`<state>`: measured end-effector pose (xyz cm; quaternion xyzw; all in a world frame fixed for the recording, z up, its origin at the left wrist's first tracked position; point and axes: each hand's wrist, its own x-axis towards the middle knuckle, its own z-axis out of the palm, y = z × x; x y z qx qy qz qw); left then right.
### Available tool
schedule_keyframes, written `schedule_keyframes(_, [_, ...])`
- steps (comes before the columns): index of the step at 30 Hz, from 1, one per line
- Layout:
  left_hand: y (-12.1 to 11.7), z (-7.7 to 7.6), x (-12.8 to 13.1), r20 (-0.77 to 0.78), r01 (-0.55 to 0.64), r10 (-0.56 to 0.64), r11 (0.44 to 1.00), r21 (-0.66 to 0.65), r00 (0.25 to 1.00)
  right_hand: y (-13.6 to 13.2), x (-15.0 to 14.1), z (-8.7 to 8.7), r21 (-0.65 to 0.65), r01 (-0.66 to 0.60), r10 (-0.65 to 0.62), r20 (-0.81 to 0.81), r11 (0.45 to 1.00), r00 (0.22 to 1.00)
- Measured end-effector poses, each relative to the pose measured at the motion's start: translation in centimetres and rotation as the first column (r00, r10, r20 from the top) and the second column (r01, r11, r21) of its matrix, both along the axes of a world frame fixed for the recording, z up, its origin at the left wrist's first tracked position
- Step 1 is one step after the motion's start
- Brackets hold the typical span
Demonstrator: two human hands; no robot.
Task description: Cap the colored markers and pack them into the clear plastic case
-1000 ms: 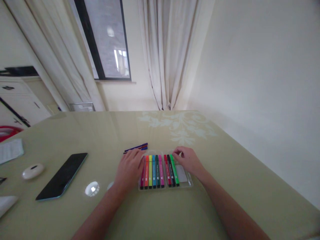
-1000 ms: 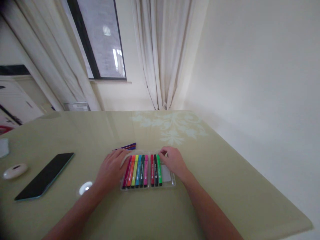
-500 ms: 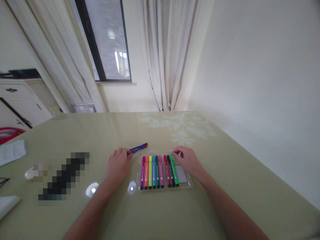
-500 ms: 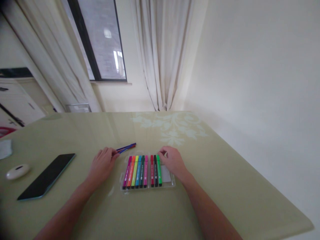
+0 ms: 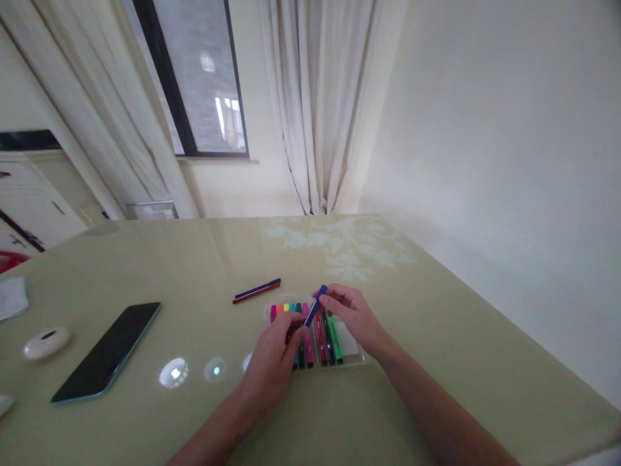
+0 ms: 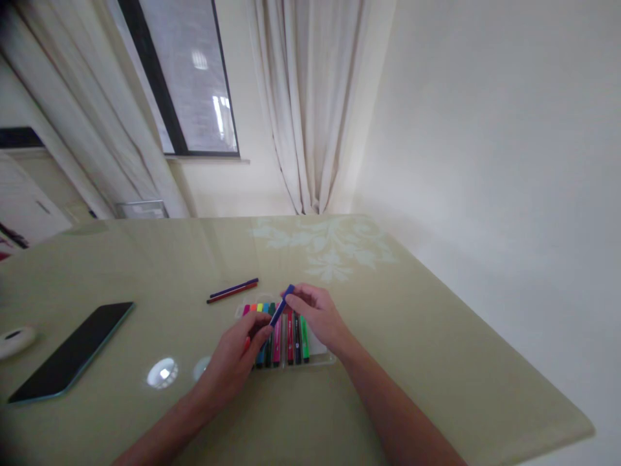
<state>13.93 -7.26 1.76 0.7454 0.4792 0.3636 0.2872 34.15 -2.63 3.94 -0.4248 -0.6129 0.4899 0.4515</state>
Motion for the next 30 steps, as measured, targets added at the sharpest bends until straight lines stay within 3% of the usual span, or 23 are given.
schedule_keyframes(2, [-0.2,-0.5,0.0,-0.113,0.084,-0.073,0.992,0.098,0.991,0.4,0.4,0.0,-0.035,0.079,-0.081,-0.037,0.996,0.996])
schedule_keyframes(5, [-0.5,-1.2,0.2,-0.346,0.275,-0.178,0.927,0.256,0.921,1.3,1.9,0.1,-0.075,0.168,-0.167,0.015,0.983,0.986])
schedule_keyframes(8, [-0.8,-1.3,0.5,-0.497,0.376,-0.206,0.886,0.272,0.843,2.0,3.5,0.2,-0.075,0.2,-0.188,0.145,0.977,0.971])
schedule_keyframes(12, [-1.0,-0.6,0.5,-0.579,0.371,-0.185,0.902,0.221,0.794,2.1,4.1,-0.1,-0.087,0.156,-0.128,0.267,0.984,0.955])
schedule_keyframes(18, [-1.0,-0.2,0.0,-0.625,0.349,-0.148,0.913,0.211,0.766,1.9,2.7,-1.6,-0.098,0.055,-0.023,0.304,0.994,0.952])
schedule_keyframes(25, [-1.2,-0.1,0.1,-0.638,0.382,-0.165,0.898,0.217,0.752,1.5,2.5,-1.5,0.153,-0.006,-0.091,0.618,0.988,0.781])
schedule_keyframes(30, [-1.5,-0.6,0.6,-0.616,0.343,-0.139,0.911,0.227,0.775,1.3,2.5,-1.2,0.157,-0.011,-0.099,0.68,0.988,0.726])
